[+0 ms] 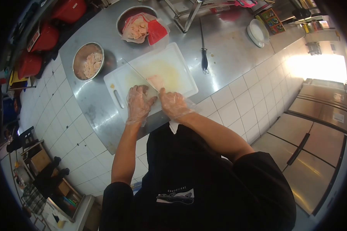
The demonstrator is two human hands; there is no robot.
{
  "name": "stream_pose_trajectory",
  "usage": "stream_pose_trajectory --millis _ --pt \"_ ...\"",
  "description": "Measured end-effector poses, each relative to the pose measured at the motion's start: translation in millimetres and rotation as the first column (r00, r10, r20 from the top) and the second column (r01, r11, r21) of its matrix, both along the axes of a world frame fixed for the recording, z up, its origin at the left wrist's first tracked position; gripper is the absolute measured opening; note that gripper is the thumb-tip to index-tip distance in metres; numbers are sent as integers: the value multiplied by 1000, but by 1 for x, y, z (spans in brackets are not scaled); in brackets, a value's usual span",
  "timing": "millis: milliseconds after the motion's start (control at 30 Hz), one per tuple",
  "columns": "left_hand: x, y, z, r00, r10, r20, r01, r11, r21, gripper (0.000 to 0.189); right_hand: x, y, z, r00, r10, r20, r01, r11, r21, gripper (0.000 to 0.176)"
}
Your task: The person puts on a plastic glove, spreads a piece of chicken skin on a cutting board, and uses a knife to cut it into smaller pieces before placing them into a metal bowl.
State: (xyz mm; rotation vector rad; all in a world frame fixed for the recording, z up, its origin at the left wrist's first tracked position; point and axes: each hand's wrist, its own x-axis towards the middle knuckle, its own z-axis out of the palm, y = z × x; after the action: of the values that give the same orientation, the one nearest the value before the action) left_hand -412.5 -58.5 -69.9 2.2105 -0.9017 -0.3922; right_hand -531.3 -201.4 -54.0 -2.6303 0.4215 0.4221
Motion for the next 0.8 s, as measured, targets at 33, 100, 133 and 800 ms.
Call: stream_pose_trajectory --millis 33,100,133,800 --pt "-1 1 -2 1000 -4 -8 4 999 -35 51 1 4 -7 999 12 49 -10 999 -42 52" --pt "-7 4 -2 999 17 -30 -19 998 -66 57 -4 6 -13 991 43 130 -29 994 -106 53" --pt "-8 5 -1 999 35 -37 -37 996 -82 59 -4 6 -12 983 68 173 -44 989 -140 53" --pt "-7 14 -4 998 -26 -58 20 995 -101 39 1 13 3 971 -168 -170 162 986 -45 39"
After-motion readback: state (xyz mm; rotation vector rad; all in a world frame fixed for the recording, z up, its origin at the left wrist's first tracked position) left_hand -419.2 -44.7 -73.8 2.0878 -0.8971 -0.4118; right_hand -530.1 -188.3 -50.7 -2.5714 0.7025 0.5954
